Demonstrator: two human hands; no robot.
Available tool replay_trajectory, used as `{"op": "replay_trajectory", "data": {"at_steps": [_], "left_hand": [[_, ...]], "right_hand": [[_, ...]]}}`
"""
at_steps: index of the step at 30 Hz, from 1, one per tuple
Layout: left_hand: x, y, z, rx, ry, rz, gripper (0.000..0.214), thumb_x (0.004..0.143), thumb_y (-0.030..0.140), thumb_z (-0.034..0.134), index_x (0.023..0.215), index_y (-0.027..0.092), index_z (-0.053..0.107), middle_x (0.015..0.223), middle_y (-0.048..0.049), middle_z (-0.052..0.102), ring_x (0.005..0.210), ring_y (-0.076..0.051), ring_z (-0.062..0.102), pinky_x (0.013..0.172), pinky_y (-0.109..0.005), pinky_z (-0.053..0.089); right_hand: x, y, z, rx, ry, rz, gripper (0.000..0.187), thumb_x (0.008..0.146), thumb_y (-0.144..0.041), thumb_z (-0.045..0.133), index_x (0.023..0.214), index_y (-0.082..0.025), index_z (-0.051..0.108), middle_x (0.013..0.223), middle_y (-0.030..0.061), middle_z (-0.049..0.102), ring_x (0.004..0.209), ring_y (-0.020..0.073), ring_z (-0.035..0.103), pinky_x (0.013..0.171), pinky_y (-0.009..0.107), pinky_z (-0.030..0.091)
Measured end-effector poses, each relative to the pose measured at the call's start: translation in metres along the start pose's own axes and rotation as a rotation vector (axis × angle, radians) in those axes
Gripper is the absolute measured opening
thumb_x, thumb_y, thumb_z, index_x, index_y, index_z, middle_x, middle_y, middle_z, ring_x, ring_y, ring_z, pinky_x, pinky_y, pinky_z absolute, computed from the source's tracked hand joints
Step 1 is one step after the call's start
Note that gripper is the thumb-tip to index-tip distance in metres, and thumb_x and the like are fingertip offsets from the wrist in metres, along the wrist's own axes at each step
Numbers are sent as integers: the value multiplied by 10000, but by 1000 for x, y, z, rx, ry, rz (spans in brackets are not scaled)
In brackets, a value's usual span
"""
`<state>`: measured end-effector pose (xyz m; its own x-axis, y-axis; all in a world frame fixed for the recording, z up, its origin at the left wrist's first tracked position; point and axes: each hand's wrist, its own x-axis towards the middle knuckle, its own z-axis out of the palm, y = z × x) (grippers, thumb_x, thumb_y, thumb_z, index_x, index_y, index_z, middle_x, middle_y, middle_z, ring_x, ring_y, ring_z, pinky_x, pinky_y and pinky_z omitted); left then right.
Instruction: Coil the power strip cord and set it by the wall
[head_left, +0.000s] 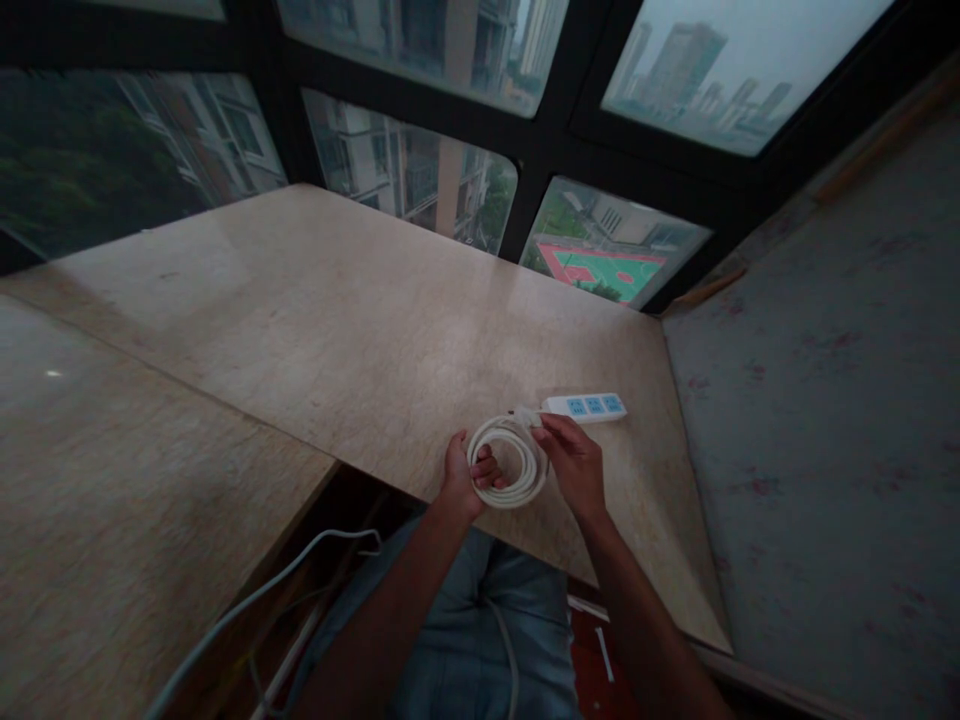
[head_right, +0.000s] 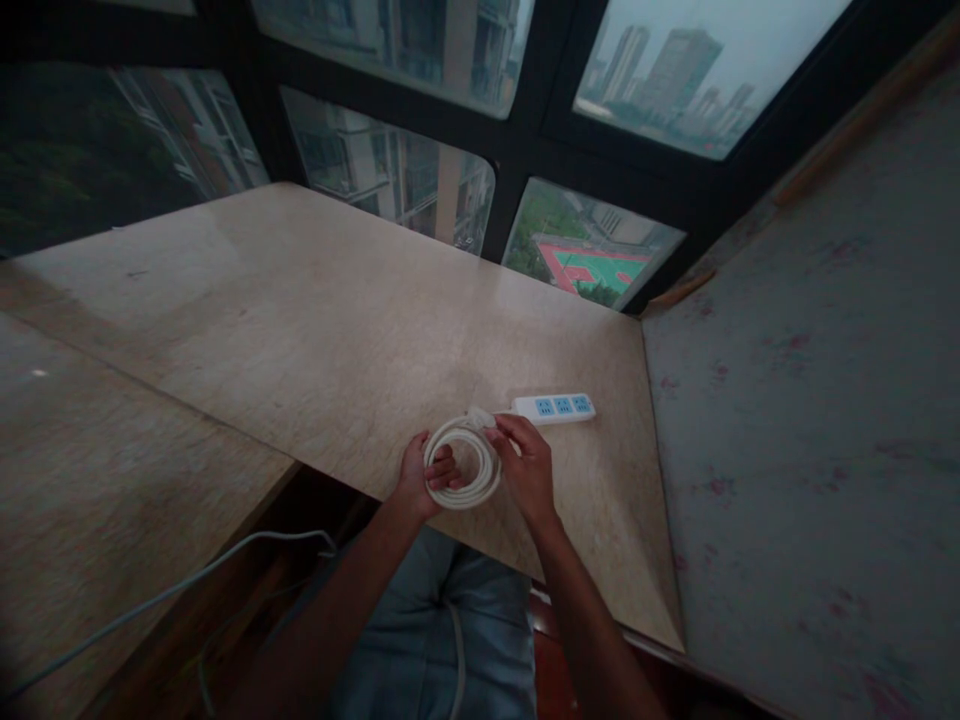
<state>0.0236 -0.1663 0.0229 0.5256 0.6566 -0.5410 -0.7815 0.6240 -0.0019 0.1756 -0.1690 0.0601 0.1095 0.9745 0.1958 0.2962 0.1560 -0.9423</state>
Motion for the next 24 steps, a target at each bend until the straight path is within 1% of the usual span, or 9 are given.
{"op": "replay_trajectory", "data": {"at_steps": [3, 6, 10, 13, 16, 17, 19, 21, 24], "left_hand": [[-1, 1, 0, -16, -4, -4, 623, 910, 533, 175, 422, 209, 387, 286, 36, 226, 231, -106, 252, 389, -274, 343], [-3, 2, -1, -33, -14, -15, 625, 909, 568, 155, 419, 223, 332, 285, 37, 212, 233, -107, 245, 395, -275, 349], [-3, 3, -2, -28, -3, -29, 618, 897, 625, 187, 424, 234, 256, 286, 42, 189, 242, -104, 235, 409, -279, 363], [-1, 1, -4, -17, -19, -3, 625, 894, 641, 194, 419, 235, 221, 285, 37, 192, 242, -105, 232, 399, -275, 355], [0, 0, -5, -15, -44, 31, 637, 894, 643, 183, 404, 237, 211, 276, 24, 207, 238, -111, 248, 380, -269, 348], [0, 0, -5, -6, -46, 33, 640, 899, 632, 175, 397, 238, 216, 270, 19, 212, 236, -113, 253, 376, -268, 351], [1, 0, -5, 22, -51, 18, 639, 917, 577, 164, 382, 235, 238, 260, 7, 233, 233, -119, 270, 380, -272, 372], [1, 1, -6, 51, -56, -6, 635, 928, 518, 171, 374, 228, 279, 262, -8, 274, 243, -130, 312, 408, -286, 415], [1, 1, -8, 79, -57, -30, 636, 919, 515, 210, 406, 199, 414, 297, -26, 366, 275, -145, 388, 461, -313, 468]], "right_hand": [[3, 8, 5, 118, 2, 60, 187, 783, -364, 679, 918, -242, 723, 1035, 53, 674, 1001, 225, 602, 956, 384, 448], [6, 17, 11, 214, -79, 168, 232, 759, -391, 695, 919, -223, 714, 1048, 56, 671, 1021, 224, 596, 939, 369, 457], [5, 26, 18, 396, -194, 369, 333, 721, -434, 733, 964, -220, 660, 981, 35, 681, 893, 188, 631, 824, 322, 503], [3, 29, 21, 524, -280, 493, 441, 637, -400, 810, 994, -231, 611, 966, 16, 684, 788, 163, 654, 736, 302, 529], [4, 31, 22, 523, -372, 610, 453, 605, -381, 830, 956, -192, 615, 750, -3, 676, 597, 139, 624, 572, 265, 515], [5, 31, 22, 505, -379, 630, 415, 605, -381, 828, 901, -175, 621, 654, -20, 645, 527, 123, 588, 511, 243, 486], [5, 31, 23, 480, -338, 640, 354, 605, -385, 825, 775, -166, 605, 526, -52, 572, 424, 91, 503, 426, 216, 419], [5, 30, 25, 484, -278, 632, 348, 604, -392, 822, 715, -174, 574, 497, -68, 542, 383, 75, 450, 393, 213, 388], [3, 29, 27, 489, -263, 608, 343, 632, -411, 798, 753, -189, 565, 519, -80, 531, 367, 69, 423, 373, 210, 369]]}}
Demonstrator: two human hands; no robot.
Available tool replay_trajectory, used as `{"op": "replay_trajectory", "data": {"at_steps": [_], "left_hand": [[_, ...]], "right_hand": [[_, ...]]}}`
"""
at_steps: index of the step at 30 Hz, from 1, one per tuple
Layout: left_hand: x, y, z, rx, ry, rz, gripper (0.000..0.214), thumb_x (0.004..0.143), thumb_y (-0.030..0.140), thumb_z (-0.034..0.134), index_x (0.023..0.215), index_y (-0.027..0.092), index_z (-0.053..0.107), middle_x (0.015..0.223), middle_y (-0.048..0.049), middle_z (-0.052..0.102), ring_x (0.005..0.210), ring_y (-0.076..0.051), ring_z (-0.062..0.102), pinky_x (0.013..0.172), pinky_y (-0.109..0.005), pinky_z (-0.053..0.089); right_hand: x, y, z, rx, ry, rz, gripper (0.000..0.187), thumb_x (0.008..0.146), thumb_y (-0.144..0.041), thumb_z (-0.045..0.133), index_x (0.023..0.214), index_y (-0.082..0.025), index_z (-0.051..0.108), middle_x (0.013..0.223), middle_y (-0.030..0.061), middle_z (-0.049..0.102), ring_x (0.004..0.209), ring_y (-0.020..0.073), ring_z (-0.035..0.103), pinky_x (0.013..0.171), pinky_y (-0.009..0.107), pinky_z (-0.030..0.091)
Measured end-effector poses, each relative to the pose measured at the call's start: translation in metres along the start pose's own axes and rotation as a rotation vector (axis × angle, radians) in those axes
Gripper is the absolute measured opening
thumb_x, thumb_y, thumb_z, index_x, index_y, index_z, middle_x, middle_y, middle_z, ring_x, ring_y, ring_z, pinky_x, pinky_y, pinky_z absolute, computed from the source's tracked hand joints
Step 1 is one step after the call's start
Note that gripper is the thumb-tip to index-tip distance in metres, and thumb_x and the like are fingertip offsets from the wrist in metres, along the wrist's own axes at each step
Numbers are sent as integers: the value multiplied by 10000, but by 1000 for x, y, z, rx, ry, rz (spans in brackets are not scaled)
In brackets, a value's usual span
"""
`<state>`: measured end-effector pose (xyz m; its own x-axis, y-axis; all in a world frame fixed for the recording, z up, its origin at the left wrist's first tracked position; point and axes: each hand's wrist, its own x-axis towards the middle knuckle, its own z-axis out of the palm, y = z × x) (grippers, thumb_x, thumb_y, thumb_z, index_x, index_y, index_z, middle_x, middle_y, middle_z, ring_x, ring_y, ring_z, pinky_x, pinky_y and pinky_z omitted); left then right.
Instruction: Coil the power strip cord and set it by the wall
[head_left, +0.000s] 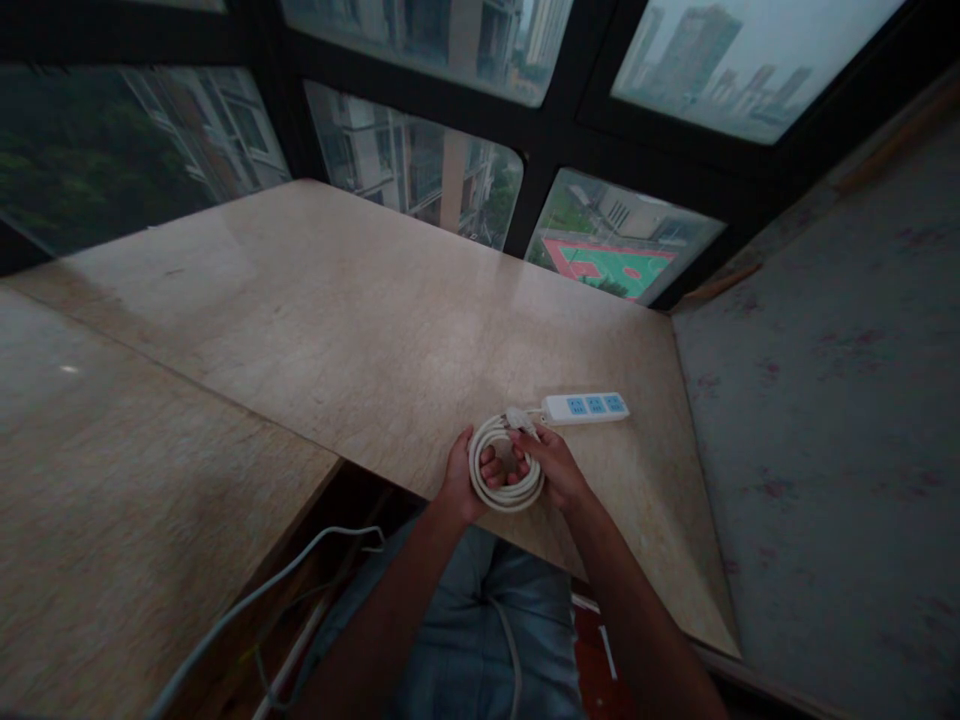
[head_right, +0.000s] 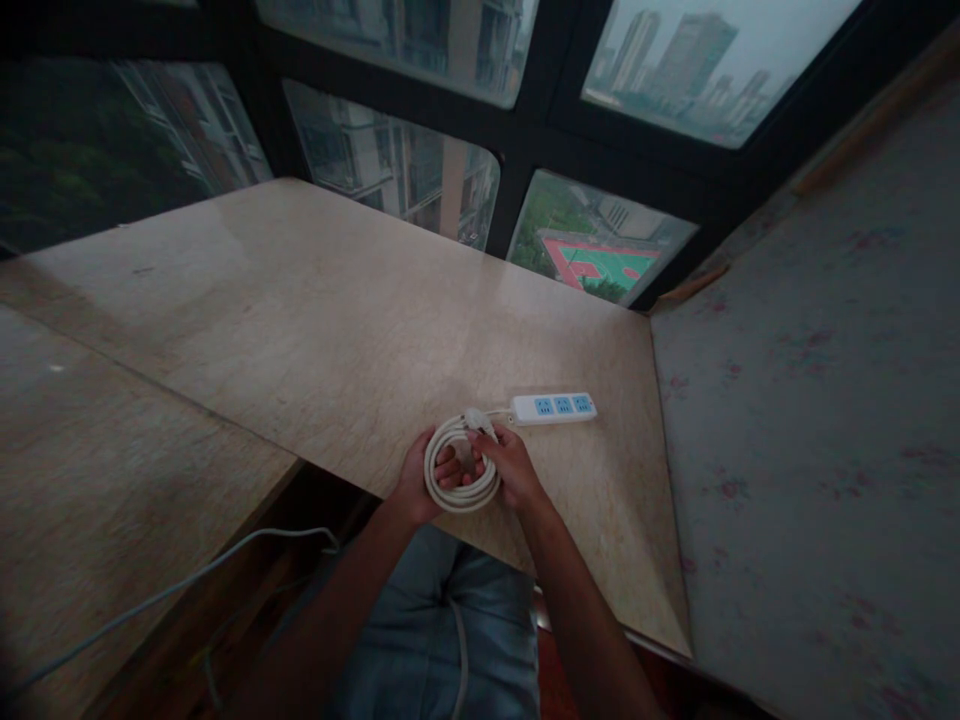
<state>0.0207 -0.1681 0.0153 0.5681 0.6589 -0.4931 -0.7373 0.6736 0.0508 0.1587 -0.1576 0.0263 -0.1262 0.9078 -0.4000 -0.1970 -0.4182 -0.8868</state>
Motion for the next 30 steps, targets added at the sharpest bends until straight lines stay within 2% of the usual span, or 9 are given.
{"op": "replay_trajectory", "data": {"at_steps": [4, 7, 10, 12, 15, 19, 24, 27, 30], "left_hand": [[-4, 1, -2, 58, 8, -51, 622, 891, 558, 292, 581, 126, 614, 425, -84, 550, 370, -191, 529, 510, -352, 505], [-8, 5, -3, 96, 20, -136, 593, 876, 569, 354, 669, 100, 652, 532, -115, 631, 456, -219, 604, 560, -377, 524], [-8, 7, -3, 140, -16, -162, 539, 885, 527, 386, 683, 100, 646, 515, -91, 616, 443, -209, 600, 574, -373, 526], [-6, 5, -2, 158, -67, -128, 533, 900, 520, 369, 664, 121, 630, 455, -52, 563, 379, -179, 544, 551, -358, 518], [-3, 2, -1, 143, -111, -84, 600, 890, 621, 323, 624, 157, 594, 395, -15, 486, 323, -150, 467, 503, -336, 496], [-2, 2, 0, 145, -131, -92, 610, 854, 685, 349, 591, 174, 552, 390, -17, 481, 353, -169, 501, 532, -347, 503], [-4, 12, -3, 185, -179, -199, 621, 846, 692, 366, 594, 161, 568, 424, -38, 532, 393, -194, 554, 617, -400, 523], [-2, 18, -7, 228, -214, -293, 701, 810, 749, 355, 741, 115, 645, 529, -86, 625, 496, -236, 632, 658, -408, 528], [2, 19, -10, 263, -270, -306, 619, 856, 652, 379, 856, 104, 664, 510, -58, 610, 477, -220, 620, 648, -396, 529]], "right_hand": [[-3, -6, 0, -123, -61, -25, 317, 678, -426, 755, 806, -197, 579, 522, -87, 505, 373, 60, 395, 355, 183, 312], [-3, -18, -4, -269, -232, 0, 296, 713, -437, 719, 819, -184, 606, 570, -59, 563, 407, 62, 418, 376, 178, 325], [4, -31, -9, -429, -434, 17, 280, 731, -426, 705, 814, -170, 626, 612, -43, 590, 426, 57, 430, 385, 168, 334], [11, -38, -10, -529, -506, 11, 269, 725, -416, 712, 801, -171, 628, 591, -52, 567, 430, 61, 436, 383, 167, 341], [25, -45, -8, -678, -523, 10, 276, 701, -417, 729, 767, -172, 618, 529, -63, 526, 425, 81, 455, 375, 180, 348], [39, -50, -4, -847, -558, 18, 298, 685, -431, 736, 735, -172, 597, 500, -50, 546, 408, 100, 479, 374, 197, 333], [38, -51, -6, -829, -625, 61, 352, 701, -470, 717, 819, -171, 574, 567, -52, 562, 455, 102, 508, 410, 204, 369], [34, -49, -10, -756, -670, 133, 407, 673, -450, 752, 883, -168, 548, 623, -53, 574, 480, 89, 498, 415, 189, 365], [32, -43, -16, -641, -676, 174, 469, 642, -418, 787, 946, -167, 533, 705, -38, 608, 521, 86, 514, 432, 181, 377]]}}
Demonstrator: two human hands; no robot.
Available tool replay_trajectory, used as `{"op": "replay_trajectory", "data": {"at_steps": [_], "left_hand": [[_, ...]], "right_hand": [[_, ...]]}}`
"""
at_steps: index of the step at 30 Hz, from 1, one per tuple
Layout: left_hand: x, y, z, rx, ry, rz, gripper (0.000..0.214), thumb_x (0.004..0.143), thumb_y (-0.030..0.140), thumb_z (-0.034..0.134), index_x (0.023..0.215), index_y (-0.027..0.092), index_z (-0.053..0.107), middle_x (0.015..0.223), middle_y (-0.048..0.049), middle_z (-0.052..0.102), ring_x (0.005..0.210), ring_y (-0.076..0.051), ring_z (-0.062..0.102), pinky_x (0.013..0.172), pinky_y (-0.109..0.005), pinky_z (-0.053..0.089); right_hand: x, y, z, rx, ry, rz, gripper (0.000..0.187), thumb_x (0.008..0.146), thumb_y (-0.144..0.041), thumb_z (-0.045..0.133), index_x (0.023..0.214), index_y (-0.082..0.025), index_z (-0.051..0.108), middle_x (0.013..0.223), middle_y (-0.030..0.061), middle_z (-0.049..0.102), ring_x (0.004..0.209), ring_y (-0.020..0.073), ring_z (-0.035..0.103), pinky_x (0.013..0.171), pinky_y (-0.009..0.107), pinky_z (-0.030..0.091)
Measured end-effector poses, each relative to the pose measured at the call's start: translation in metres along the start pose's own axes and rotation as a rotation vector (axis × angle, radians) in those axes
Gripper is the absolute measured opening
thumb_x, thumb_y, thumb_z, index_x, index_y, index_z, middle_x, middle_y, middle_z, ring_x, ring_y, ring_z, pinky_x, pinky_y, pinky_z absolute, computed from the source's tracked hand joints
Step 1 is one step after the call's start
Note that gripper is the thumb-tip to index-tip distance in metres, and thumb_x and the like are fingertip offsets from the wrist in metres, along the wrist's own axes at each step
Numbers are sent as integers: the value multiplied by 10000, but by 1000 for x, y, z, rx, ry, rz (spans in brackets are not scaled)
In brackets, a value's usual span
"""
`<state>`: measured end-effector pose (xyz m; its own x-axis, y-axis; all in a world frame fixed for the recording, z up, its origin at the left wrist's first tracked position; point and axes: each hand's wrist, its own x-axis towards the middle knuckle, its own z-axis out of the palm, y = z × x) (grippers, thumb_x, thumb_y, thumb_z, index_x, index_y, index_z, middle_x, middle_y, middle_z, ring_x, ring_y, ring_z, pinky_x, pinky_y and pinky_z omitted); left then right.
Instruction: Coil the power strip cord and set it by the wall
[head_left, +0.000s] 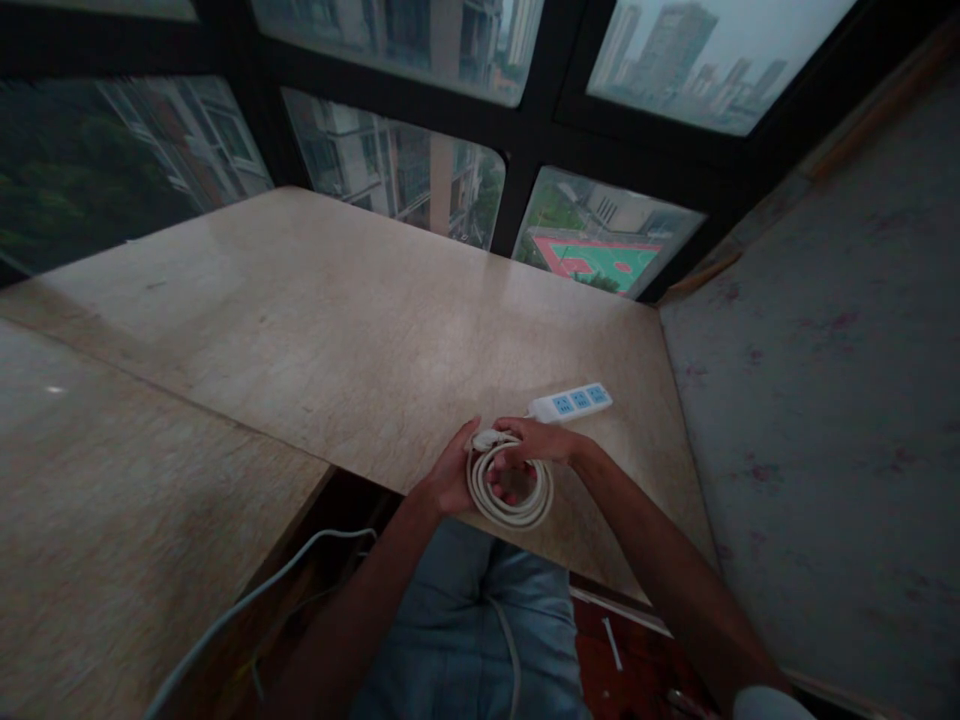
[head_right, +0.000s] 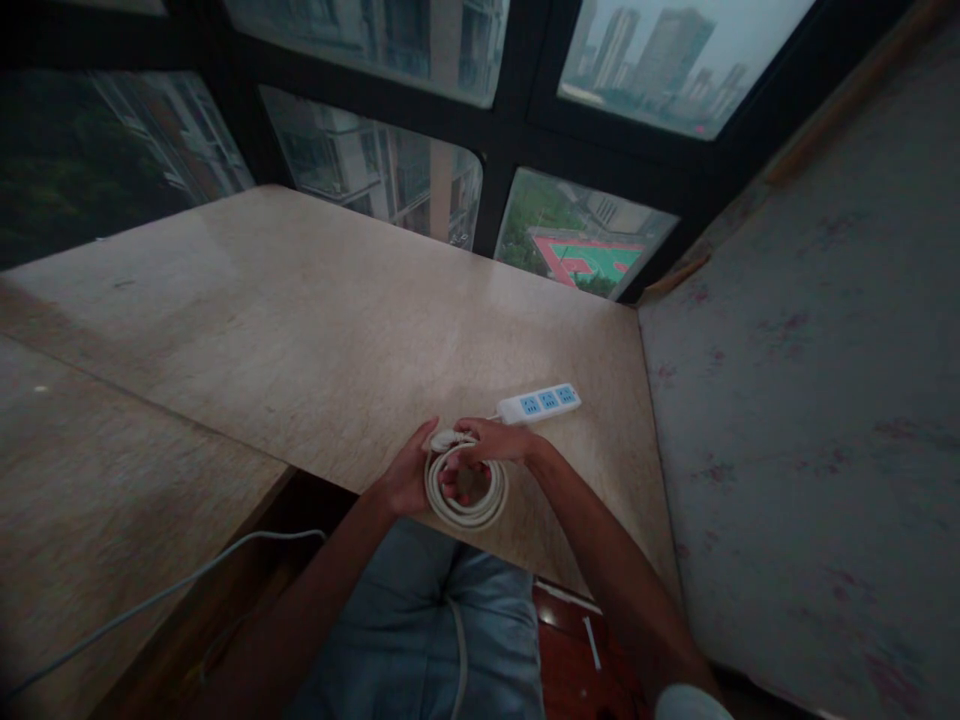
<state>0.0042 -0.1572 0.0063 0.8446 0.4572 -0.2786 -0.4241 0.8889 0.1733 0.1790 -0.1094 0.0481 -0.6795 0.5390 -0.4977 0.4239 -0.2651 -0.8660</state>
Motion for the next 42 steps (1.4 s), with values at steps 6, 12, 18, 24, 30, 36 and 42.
{"op": "replay_trajectory", "data": {"at_steps": [6, 12, 18, 24, 30, 36, 42], "left_hand": [[6, -2, 4, 31, 68, 16, 600, 880, 580, 334, 544, 141, 569, 306, 26, 359, 278, -120, 388, 544, -341, 517], [4, -6, 22, -186, 208, 145, 563, 837, 588, 372, 453, 186, 460, 305, 7, 343, 343, -147, 465, 528, -312, 491], [12, -19, 39, -429, 281, 361, 472, 830, 499, 438, 479, 185, 432, 378, 7, 404, 392, -126, 473, 547, -304, 491], [22, -35, 33, -441, 228, 530, 461, 858, 472, 398, 524, 166, 486, 397, 23, 390, 348, -94, 381, 484, -282, 456], [8, -37, 23, -354, 173, 432, 375, 836, 393, 452, 769, 91, 664, 668, -103, 671, 642, -219, 656, 757, -409, 531], [0, -38, 7, -373, -57, 382, 364, 830, 244, 450, 1053, 51, 664, 1002, -163, 722, 1024, -266, 657, 1032, -438, 397], [-3, -34, -4, -294, -97, 304, 398, 789, 249, 476, 1052, 11, 656, 959, -189, 725, 1084, -296, 632, 1045, -458, 379]], "right_hand": [[-6, 14, 3, 303, 31, -40, 598, 526, -240, 867, 1032, -151, 561, 838, -5, 662, 653, 108, 598, 535, 190, 458], [-14, 28, 13, 650, 266, -102, 582, 529, -177, 859, 1036, -168, 574, 845, -12, 681, 630, 101, 629, 579, 203, 510], [-16, 45, 28, 925, 437, -243, 336, 652, -250, 810, 899, -167, 598, 610, -61, 597, 452, 65, 546, 477, 179, 491], [-11, 48, 44, 1021, 499, -344, 270, 735, -308, 752, 879, -205, 548, 618, -77, 551, 395, 52, 457, 431, 201, 478], [-18, 36, 35, 945, 419, -339, 282, 764, -355, 735, 828, -188, 517, 609, -91, 516, 329, -9, 267, 316, 122, 306], [-15, 30, -1, 855, -35, -180, 348, 842, -427, 642, 690, -160, 477, 397, -127, 337, 306, 7, 208, 328, 121, 320], [-11, 20, -7, 693, -38, -121, 309, 824, -402, 666, 741, -152, 505, 495, -101, 460, 305, -10, 214, 295, 114, 253]]}}
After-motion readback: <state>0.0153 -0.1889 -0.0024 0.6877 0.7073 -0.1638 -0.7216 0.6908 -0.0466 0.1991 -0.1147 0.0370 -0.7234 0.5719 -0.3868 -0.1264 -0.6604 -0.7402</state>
